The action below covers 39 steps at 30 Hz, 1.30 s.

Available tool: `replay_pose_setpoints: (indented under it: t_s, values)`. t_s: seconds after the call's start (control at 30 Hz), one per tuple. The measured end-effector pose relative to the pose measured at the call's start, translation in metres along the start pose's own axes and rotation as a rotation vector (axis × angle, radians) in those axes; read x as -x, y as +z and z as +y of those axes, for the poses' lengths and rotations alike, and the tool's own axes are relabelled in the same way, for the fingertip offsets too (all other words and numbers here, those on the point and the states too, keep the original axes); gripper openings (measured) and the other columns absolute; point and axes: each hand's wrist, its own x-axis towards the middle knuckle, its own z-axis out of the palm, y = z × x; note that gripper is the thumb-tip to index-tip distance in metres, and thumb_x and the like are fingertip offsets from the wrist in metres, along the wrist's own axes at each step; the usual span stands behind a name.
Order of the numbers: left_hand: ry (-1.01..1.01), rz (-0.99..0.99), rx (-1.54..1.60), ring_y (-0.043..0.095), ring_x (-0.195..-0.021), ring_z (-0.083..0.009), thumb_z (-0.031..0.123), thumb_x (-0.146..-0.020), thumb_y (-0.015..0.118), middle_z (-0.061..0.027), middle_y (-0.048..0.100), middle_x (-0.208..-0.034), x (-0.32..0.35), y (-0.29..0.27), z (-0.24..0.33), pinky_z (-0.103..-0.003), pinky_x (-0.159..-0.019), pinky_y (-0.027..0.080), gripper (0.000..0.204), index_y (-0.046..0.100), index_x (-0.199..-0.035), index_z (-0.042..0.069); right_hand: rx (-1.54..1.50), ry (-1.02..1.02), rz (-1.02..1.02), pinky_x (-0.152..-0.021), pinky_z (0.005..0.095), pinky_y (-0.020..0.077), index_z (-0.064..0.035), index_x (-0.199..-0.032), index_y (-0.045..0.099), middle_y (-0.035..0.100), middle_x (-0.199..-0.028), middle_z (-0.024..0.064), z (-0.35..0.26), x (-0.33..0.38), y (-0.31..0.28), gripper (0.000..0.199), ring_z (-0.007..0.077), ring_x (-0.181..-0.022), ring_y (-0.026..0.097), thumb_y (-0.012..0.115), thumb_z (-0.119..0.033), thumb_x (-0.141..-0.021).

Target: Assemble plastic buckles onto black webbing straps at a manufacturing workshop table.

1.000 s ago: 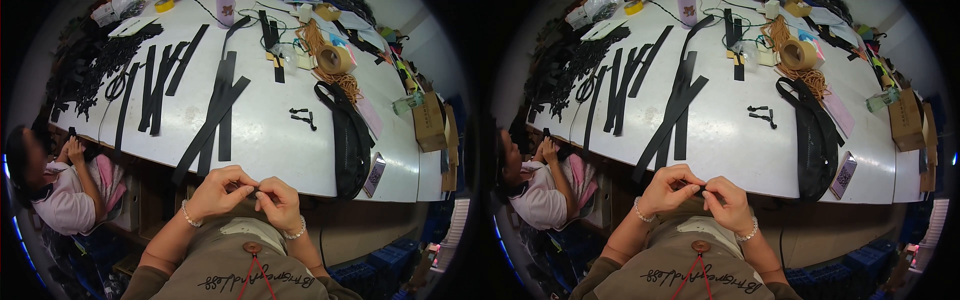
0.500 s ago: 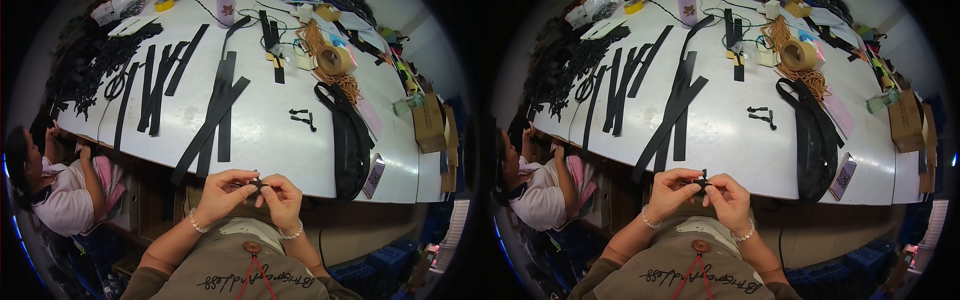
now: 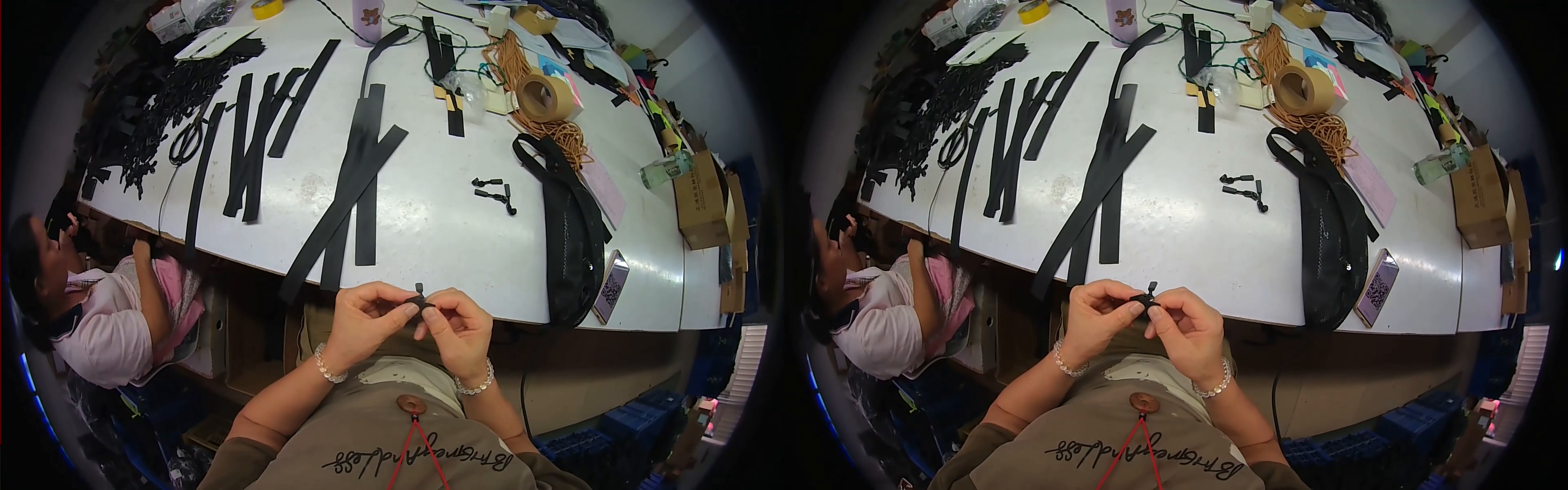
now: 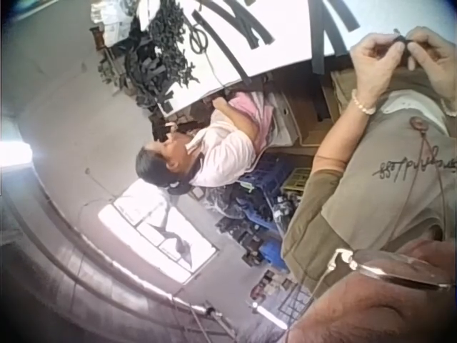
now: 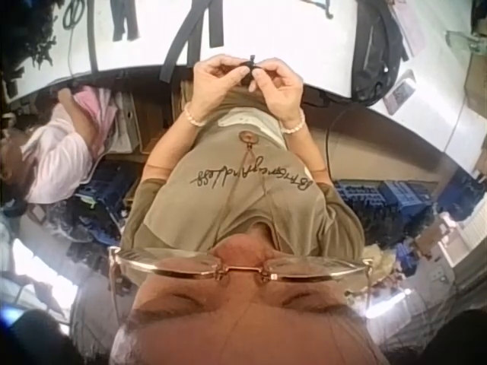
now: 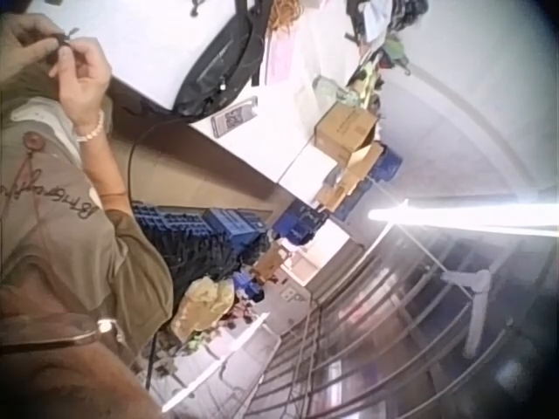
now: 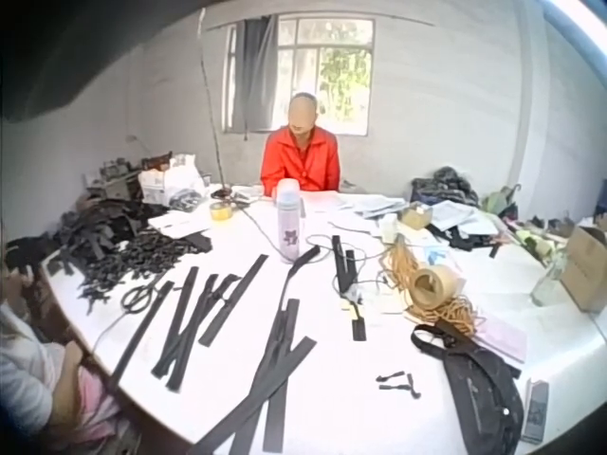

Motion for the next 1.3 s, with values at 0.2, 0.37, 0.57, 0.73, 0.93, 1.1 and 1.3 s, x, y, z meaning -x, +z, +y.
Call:
replay_pose_setpoints:
  t_s: [0.2, 0.37, 0.57, 0.73, 0.93, 1.1, 1.3]
  values:
    - [0.127, 0.003, -0.078, 0.062, -0.079, -0.0097, -0.004, -0.081, 0.067, -0.0075, 0.067, -0.088, 0.001, 0.002, -0.001, -0.022, -0.07, 0.052, 0.011, 0.066, -0.092, -0.003, -0.005, -0.017, 0.014, -0.065, 0.0233, 0.053, 0.0057, -0.093, 0.055, 0.059, -0.092, 0.0124, 0.0, 0.0, 0.002, 0.006, 0.0146, -0.072, 0.063, 0.053, 0.006, -0.087]
    - [0.178, -0.007, -0.189, 0.064, -0.077, -0.0108, -0.003, -0.079, 0.068, -0.0081, 0.067, -0.086, 0.001, -0.002, 0.001, -0.023, -0.069, 0.053, 0.009, 0.065, -0.087, -0.002, -0.039, 0.003, 0.077, -0.068, 0.0247, 0.0553, 0.0078, -0.097, 0.057, 0.059, -0.092, 0.0116, -0.003, 0.002, 0.005, 0.011, 0.0152, -0.077, 0.064, 0.056, 0.007, -0.085]
    - [0.325, -0.066, -0.424, 0.066, -0.074, -0.0141, -0.003, -0.076, 0.069, -0.0096, 0.067, -0.086, 0.0, -0.01, 0.003, -0.023, -0.066, 0.053, 0.013, 0.066, -0.088, 0.0, 0.121, -0.149, 0.019, -0.064, 0.0231, 0.054, 0.0072, -0.099, 0.059, 0.058, -0.093, 0.0121, 0.003, 0.001, 0.003, 0.015, 0.0152, -0.075, 0.063, 0.059, 0.007, -0.084]
    - [0.421, -0.088, -0.475, 0.065, -0.074, -0.0156, -0.004, -0.073, 0.07, -0.0091, 0.067, -0.085, -0.001, -0.006, 0.003, -0.024, -0.064, 0.052, 0.015, 0.066, -0.088, 0.001, 0.062, -0.147, 0.035, -0.064, 0.0218, 0.0531, 0.0063, -0.099, 0.059, 0.057, -0.096, 0.0103, 0.008, 0.005, 0.004, 0.015, 0.0121, -0.077, 0.06, 0.059, 0.007, -0.085]
    - [0.444, -0.058, -0.465, 0.064, -0.073, -0.0148, -0.005, -0.072, 0.07, -0.0085, 0.066, -0.083, 0.0, -0.002, 0.0, -0.024, -0.064, 0.051, 0.017, 0.066, -0.087, 0.001, -0.033, -0.088, 0.095, -0.065, 0.0211, 0.0509, 0.0048, -0.098, 0.058, 0.056, -0.095, 0.008, 0.012, 0.01, 0.009, 0.011, 0.0098, -0.076, 0.058, 0.058, 0.002, -0.087]
    - [0.456, -0.031, -0.422, 0.063, -0.072, -0.0137, -0.006, -0.071, 0.07, -0.0079, 0.065, -0.081, 0.0, 0.003, -0.002, -0.023, -0.063, 0.051, 0.018, 0.066, -0.088, 0.001, -0.106, -0.063, 0.143, -0.066, 0.0205, 0.0475, 0.0031, -0.1, 0.056, 0.056, -0.094, 0.0052, 0.012, 0.012, 0.013, 0.012, 0.0079, -0.073, 0.056, 0.058, -0.001, -0.089]
    - [0.457, -0.023, -0.405, 0.063, -0.071, -0.0132, -0.007, -0.071, 0.069, -0.0077, 0.064, -0.081, -0.002, 0.004, -0.003, -0.023, -0.063, 0.051, 0.018, 0.067, -0.087, 0.001, -0.121, -0.081, 0.16, -0.066, 0.0208, 0.0474, 0.0034, -0.1, 0.056, 0.056, -0.093, 0.005, 0.014, 0.011, 0.014, 0.013, 0.0078, -0.074, 0.056, 0.059, -0.002, -0.089]
